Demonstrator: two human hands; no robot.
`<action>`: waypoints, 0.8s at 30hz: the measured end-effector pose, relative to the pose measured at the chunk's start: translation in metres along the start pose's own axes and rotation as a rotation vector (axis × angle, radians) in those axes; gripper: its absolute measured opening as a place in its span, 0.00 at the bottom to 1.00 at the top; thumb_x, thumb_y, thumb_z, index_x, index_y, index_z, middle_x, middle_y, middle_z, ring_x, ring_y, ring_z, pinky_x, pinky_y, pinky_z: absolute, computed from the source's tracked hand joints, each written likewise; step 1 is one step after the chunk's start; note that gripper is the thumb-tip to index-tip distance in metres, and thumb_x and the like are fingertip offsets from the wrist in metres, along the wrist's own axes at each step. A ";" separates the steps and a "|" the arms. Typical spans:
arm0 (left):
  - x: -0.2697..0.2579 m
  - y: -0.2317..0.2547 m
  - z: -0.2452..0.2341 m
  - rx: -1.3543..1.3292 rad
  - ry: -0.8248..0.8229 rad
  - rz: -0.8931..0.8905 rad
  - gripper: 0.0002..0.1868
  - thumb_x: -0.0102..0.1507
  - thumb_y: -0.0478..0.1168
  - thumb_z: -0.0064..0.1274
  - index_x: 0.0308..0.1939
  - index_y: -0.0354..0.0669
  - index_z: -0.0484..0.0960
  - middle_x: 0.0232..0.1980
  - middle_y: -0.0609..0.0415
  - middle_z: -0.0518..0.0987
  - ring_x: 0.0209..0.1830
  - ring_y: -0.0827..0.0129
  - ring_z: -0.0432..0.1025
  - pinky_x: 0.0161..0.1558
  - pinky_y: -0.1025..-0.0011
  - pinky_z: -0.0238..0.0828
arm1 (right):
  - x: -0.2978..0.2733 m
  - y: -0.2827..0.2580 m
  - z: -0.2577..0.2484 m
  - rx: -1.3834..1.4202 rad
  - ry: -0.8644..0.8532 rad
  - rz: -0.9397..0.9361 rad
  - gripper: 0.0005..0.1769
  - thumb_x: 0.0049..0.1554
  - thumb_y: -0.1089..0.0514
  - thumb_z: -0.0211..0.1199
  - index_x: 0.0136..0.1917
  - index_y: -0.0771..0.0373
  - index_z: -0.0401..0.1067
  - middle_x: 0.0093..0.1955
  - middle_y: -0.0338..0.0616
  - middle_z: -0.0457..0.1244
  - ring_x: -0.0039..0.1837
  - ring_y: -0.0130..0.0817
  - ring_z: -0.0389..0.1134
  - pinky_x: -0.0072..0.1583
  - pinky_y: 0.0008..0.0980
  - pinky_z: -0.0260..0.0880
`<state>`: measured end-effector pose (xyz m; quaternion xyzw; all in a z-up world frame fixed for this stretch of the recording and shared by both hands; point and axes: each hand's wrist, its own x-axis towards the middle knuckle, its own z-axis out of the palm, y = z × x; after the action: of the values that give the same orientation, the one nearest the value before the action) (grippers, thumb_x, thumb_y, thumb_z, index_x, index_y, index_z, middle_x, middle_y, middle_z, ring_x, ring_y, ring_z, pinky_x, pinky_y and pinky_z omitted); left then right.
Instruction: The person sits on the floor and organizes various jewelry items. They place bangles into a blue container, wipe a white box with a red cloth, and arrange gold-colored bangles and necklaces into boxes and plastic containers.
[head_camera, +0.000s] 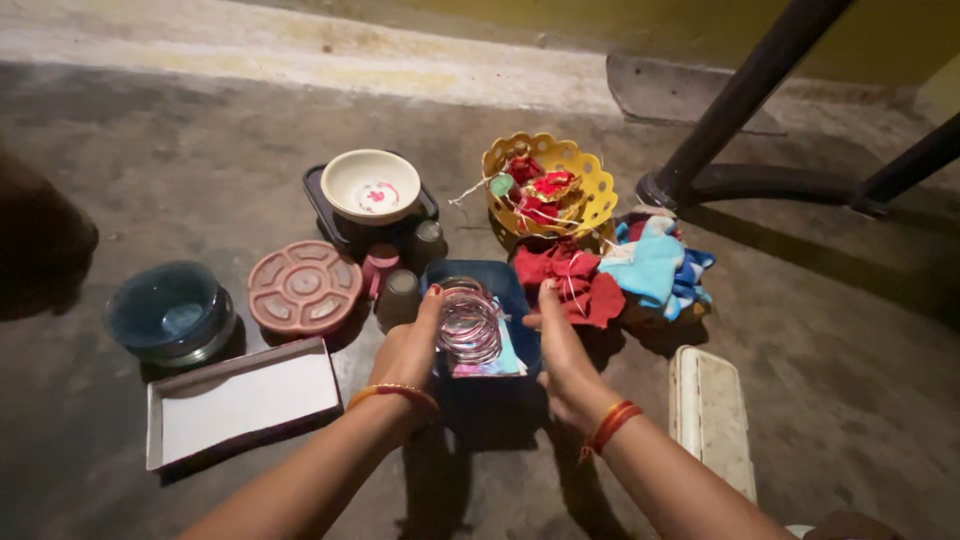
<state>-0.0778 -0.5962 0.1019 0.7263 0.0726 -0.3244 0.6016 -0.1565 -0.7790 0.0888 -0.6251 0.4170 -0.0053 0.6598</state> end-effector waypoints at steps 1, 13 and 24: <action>0.002 -0.004 0.000 -0.012 -0.013 0.020 0.47 0.61 0.73 0.38 0.48 0.27 0.85 0.45 0.37 0.85 0.41 0.57 0.75 0.46 0.61 0.68 | 0.002 0.004 0.003 -0.014 -0.003 0.004 0.62 0.51 0.14 0.36 0.76 0.65 0.58 0.87 0.54 0.34 0.87 0.47 0.25 0.78 0.66 0.25; 0.019 -0.016 -0.018 -0.025 0.029 0.100 0.39 0.63 0.67 0.39 0.51 0.35 0.85 0.51 0.41 0.86 0.51 0.56 0.78 0.56 0.62 0.68 | 0.020 0.011 0.031 0.038 -0.138 -0.002 0.64 0.51 0.13 0.41 0.80 0.65 0.50 0.85 0.62 0.33 0.87 0.47 0.23 0.77 0.68 0.22; 0.025 -0.023 -0.041 -0.056 0.043 0.150 0.36 0.64 0.65 0.43 0.58 0.37 0.83 0.53 0.46 0.87 0.55 0.64 0.79 0.59 0.68 0.67 | 0.020 0.010 0.060 0.183 -0.360 0.020 0.53 0.52 0.22 0.50 0.75 0.62 0.59 0.80 0.58 0.56 0.72 0.46 0.63 0.68 0.50 0.64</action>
<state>-0.0538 -0.5598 0.0717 0.7194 0.0401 -0.2607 0.6426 -0.1151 -0.7380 0.0614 -0.5492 0.2964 0.0751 0.7777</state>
